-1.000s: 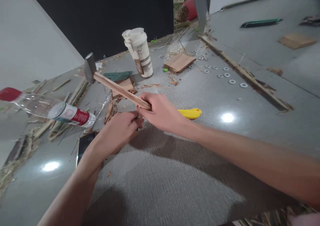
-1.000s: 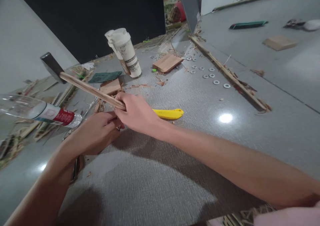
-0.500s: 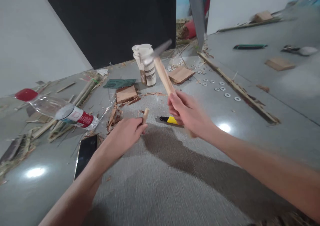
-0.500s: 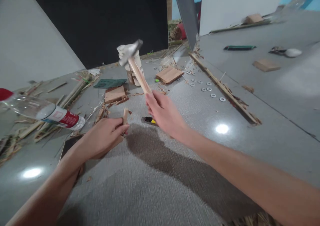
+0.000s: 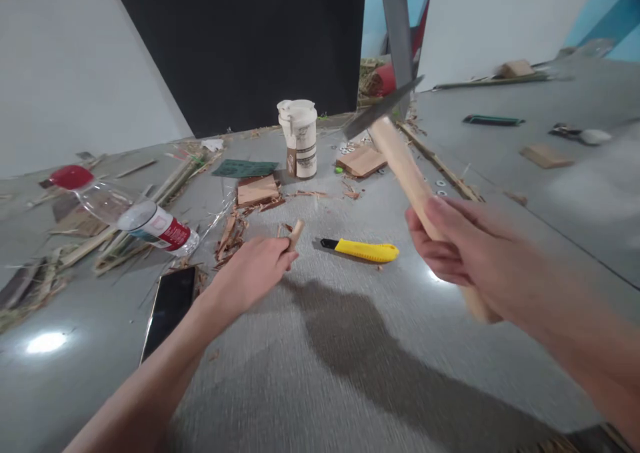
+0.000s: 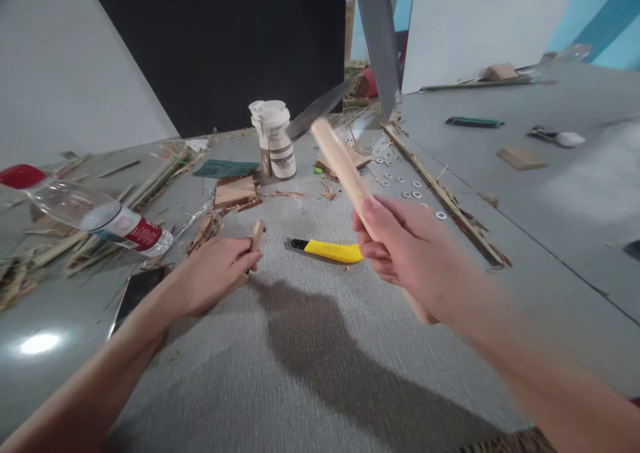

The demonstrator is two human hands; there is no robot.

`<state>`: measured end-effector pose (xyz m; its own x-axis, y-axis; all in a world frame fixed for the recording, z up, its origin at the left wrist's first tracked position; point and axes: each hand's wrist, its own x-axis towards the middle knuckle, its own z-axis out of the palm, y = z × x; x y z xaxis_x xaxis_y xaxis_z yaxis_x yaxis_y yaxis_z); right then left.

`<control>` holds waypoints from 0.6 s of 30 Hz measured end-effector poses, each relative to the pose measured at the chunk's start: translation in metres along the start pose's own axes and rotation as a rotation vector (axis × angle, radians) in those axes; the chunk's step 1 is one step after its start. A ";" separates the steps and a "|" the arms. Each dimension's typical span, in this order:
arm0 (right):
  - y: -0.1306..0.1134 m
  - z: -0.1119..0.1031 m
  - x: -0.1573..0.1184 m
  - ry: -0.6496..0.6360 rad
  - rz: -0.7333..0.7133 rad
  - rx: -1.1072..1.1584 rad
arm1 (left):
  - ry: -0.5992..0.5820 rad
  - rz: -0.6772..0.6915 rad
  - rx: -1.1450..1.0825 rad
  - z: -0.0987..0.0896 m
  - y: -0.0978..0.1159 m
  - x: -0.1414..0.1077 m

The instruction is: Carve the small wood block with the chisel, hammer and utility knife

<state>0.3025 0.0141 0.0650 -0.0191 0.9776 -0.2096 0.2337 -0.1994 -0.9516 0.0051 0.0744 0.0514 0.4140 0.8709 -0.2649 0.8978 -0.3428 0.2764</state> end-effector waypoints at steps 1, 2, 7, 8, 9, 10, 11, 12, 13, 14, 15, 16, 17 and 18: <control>0.002 0.001 0.000 -0.008 0.016 -0.011 | 0.001 -0.001 0.004 0.000 0.000 0.000; 0.003 0.001 0.000 -0.058 0.049 -0.054 | -0.001 -0.001 0.009 0.001 -0.001 0.000; 0.003 0.004 0.002 0.058 -0.022 0.058 | -0.005 -0.015 0.039 0.003 -0.003 -0.001; 0.002 0.005 0.002 0.155 -0.078 0.119 | -0.006 -0.019 0.042 0.004 -0.003 -0.001; 0.001 0.007 0.003 0.178 -0.096 0.121 | -0.008 -0.023 0.043 0.003 -0.003 -0.001; 0.000 0.008 0.003 0.122 -0.074 0.072 | -0.012 -0.025 0.043 0.003 -0.003 -0.001; -0.001 0.010 0.003 0.020 -0.027 0.000 | -0.016 -0.027 0.042 0.003 -0.003 -0.001; -0.001 0.011 0.003 -0.093 0.026 -0.061 | -0.019 -0.028 0.041 0.003 -0.002 -0.001; -0.002 0.012 0.003 -0.155 0.055 -0.083 | -0.020 -0.031 0.043 0.003 -0.002 -0.001; -0.003 0.013 0.003 -0.140 0.046 -0.059 | -0.019 -0.034 0.048 0.003 -0.002 0.000; -0.003 0.014 0.002 -0.063 0.009 -0.019 | -0.017 -0.037 0.055 0.003 -0.002 -0.001; -0.003 0.015 0.002 0.030 -0.034 0.009 | -0.015 -0.041 0.062 0.003 -0.002 -0.001; -0.003 0.015 0.001 0.079 -0.058 -0.004 | -0.013 -0.044 0.069 0.004 -0.002 -0.001; -0.003 0.014 0.001 0.060 -0.045 -0.054 | -0.013 -0.046 0.073 0.004 -0.002 -0.001</control>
<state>0.2884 0.0151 0.0646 0.0269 0.9880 -0.1521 0.2864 -0.1533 -0.9457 0.0031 0.0726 0.0473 0.3738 0.8816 -0.2882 0.9242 -0.3280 0.1954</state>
